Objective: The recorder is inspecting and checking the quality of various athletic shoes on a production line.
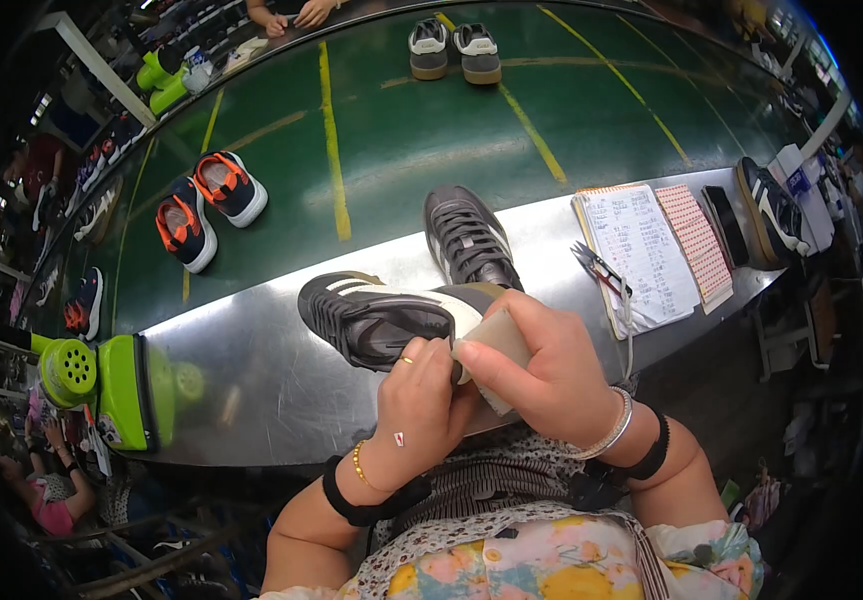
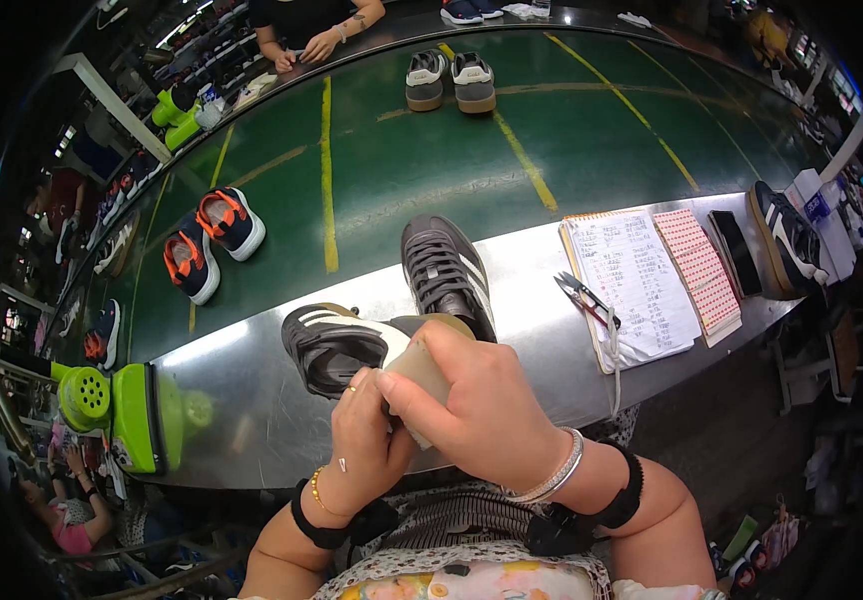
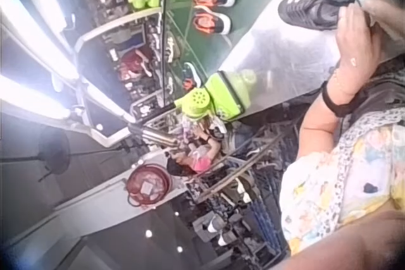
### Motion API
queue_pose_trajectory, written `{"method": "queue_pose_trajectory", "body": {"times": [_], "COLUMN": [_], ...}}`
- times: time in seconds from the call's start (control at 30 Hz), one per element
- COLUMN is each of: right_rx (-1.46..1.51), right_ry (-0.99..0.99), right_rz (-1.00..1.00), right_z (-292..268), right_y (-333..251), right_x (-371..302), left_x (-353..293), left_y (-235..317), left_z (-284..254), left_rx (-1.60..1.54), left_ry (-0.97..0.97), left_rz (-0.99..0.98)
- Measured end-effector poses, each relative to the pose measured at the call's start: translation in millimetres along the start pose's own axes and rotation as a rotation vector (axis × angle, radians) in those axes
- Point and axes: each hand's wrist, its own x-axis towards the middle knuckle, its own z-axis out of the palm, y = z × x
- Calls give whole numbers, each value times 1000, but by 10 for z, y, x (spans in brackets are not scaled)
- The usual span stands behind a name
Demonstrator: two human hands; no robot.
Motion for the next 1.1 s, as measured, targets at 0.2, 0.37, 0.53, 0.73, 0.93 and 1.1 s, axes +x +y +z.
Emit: {"method": "queue_pose_trajectory", "body": {"times": [0.2,0.37,0.53,0.73,0.93,1.1], "right_rx": [36,-8,-44,-44,-49,-35], "right_ry": [26,23,4,7,25,17], "right_rz": [47,41,11,12,-14,-10], "right_z": [6,27,16,9,60,21], "right_y": [-8,-10,7,-14,-10,-32], "right_x": [-40,3,38,-43,69,-21], "left_x": [-8,2,11,9,3,8], "left_y": [-3,-1,-3,-17,-5,-15], "left_z": [-34,-45,-38,-53,-69,-72], "left_rx": [-2,-27,-34,-18,-51,-27], "left_ry": [10,15,63,42,23,10], "left_rz": [1,6,18,4,-38,-19]}}
